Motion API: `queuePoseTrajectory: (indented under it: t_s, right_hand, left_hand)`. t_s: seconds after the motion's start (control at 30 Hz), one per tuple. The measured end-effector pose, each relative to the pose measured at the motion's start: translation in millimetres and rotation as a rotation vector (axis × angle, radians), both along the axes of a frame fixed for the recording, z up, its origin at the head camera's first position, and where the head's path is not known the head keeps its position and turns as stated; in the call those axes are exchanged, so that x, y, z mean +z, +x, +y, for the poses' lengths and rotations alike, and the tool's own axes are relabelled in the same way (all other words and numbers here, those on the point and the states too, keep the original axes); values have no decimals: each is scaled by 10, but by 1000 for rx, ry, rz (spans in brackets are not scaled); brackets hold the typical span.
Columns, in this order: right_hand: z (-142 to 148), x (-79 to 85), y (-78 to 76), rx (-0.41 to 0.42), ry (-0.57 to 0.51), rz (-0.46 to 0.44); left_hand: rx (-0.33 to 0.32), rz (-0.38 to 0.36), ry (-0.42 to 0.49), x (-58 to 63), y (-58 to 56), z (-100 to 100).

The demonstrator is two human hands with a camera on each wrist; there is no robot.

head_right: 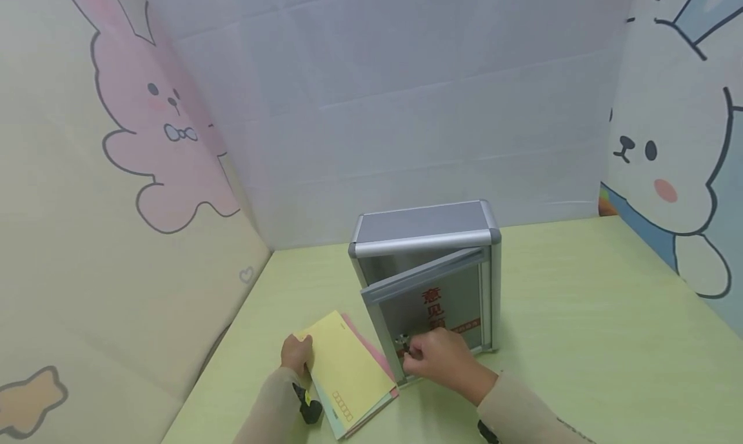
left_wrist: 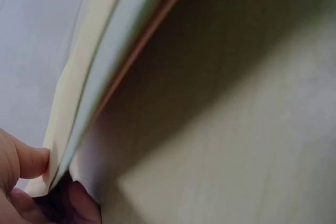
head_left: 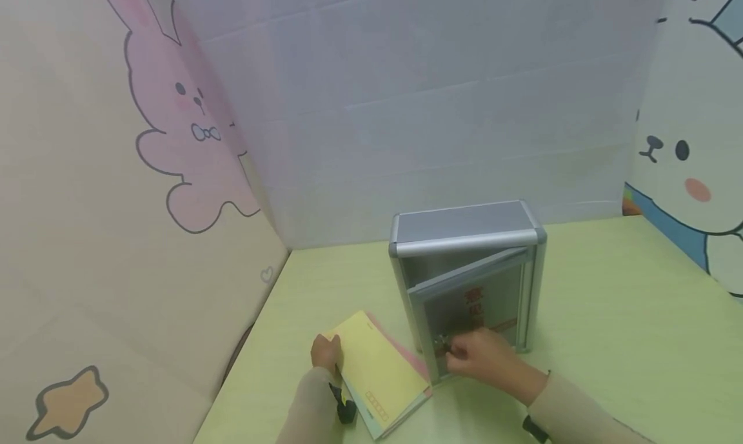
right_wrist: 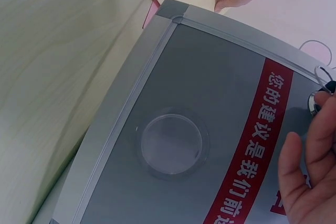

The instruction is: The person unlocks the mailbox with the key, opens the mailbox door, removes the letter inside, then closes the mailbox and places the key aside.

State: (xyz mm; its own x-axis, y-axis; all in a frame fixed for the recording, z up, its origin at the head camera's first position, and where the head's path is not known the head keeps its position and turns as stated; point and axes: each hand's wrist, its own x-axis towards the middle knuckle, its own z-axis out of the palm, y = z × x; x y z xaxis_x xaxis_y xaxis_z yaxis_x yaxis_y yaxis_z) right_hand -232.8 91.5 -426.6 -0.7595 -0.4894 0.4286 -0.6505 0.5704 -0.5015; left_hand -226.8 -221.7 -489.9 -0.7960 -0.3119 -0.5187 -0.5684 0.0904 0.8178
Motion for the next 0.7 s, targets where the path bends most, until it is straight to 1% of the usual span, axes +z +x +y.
queuePoseTrajectory:
  t_s: [0.03, 0.07, 0.1, 0.17, 0.23, 0.33, 0.4, 0.43, 0.47, 0.57, 0.7]
  right_hand:
    - [-1, -1, 1, 2, -3, -2]
    - [0, -4, 0, 2, -3, -4]
    - [-1, -6, 0, 0, -2, -1]
    - [0, -9, -2, -4, 1, 9]
    - [-2, -14, -5, -5, 6, 17]
    - [-9, -15, -11, -6, 9, 39]
    - [-12, -19, -17, -3, 9, 51]
    - [-13, -22, -20, -1, 7, 59]
    - [-15, -25, -23, 0, 3, 71]
    - [-16, -39, -32, -2, -5, 114]
    - [-9, -60, -37, -7, -9, 160]
  left_hand:
    - [9, 42, 3, -15, -95, 8]
    - [-10, 129, 8, -44, -178, 7]
    - [-15, 196, 11, -65, -260, 14]
    - [45, 220, -27, -107, -407, 36]
    - [59, 239, -104, -169, -524, 30]
    - [32, 216, -322, -257, -650, -14]
    - [-1, 207, -482, -319, -708, -55]
    - [-10, 198, -550, -343, -725, -72]
    - [-17, 189, -599, -368, -737, -89]
    - [-25, 175, -675, -424, -755, -117]
    - [-31, 170, -699, -447, -761, -116]
